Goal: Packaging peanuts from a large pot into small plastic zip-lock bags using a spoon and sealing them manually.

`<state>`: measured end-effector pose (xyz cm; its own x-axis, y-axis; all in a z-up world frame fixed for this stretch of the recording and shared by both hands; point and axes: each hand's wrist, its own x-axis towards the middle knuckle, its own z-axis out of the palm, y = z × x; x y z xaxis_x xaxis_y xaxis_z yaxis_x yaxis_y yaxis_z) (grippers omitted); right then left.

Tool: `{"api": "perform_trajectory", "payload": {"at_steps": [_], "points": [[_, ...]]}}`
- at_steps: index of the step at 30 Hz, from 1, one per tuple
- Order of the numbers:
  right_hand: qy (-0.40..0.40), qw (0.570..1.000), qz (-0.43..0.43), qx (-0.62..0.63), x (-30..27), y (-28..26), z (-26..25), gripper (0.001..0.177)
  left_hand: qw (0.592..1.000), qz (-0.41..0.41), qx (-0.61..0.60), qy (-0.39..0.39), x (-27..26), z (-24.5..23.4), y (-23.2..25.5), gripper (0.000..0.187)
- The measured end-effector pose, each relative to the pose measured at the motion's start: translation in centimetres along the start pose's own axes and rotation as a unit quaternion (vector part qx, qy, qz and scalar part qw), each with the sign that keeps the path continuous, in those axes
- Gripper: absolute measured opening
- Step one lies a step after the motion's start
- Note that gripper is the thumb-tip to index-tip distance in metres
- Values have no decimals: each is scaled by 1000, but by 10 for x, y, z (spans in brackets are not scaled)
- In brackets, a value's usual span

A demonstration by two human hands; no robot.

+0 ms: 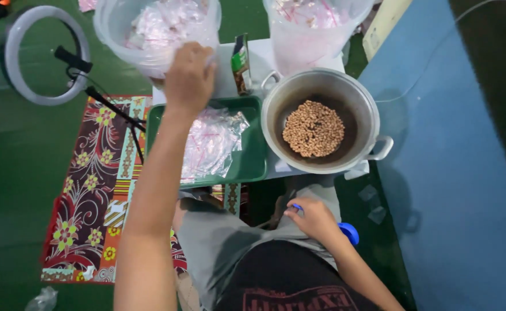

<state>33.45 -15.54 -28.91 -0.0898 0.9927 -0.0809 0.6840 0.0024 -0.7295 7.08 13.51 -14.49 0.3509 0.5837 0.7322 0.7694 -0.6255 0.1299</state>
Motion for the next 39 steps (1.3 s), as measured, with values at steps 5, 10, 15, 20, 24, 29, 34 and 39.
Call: {"api": "perform_trajectory", "payload": {"at_steps": [5,10,15,20,24,29,34,39], "points": [[-24,999,-21,-17,-3,-1,-4,22,990,-82,-40,-110,-2,51,17,44],[-36,999,-14,-14,-9,-15,-8,24,967,-172,-41,-182,-2,92,3,43],[-94,995,20,40,-8,-3,1,17,947,-244,-78,-195,-6,83,2,18],[-101,990,20,100,-2,-13,-8,17,994,-96,-48,14,-40,50,15,19],[-144,947,54,283,4,-26,-18,29,987,8,-39,153,-68,-21,59,23],[-115,881,-9,458,19,-33,-7,96,979,-105,-129,121,-121,-97,101,28],[-131,825,-35,549,24,-67,-24,110,853,-344,-390,48,-182,-138,126,19],[-120,815,-33,567,32,-73,-16,84,828,-384,-405,58,-236,-132,125,24]]}}
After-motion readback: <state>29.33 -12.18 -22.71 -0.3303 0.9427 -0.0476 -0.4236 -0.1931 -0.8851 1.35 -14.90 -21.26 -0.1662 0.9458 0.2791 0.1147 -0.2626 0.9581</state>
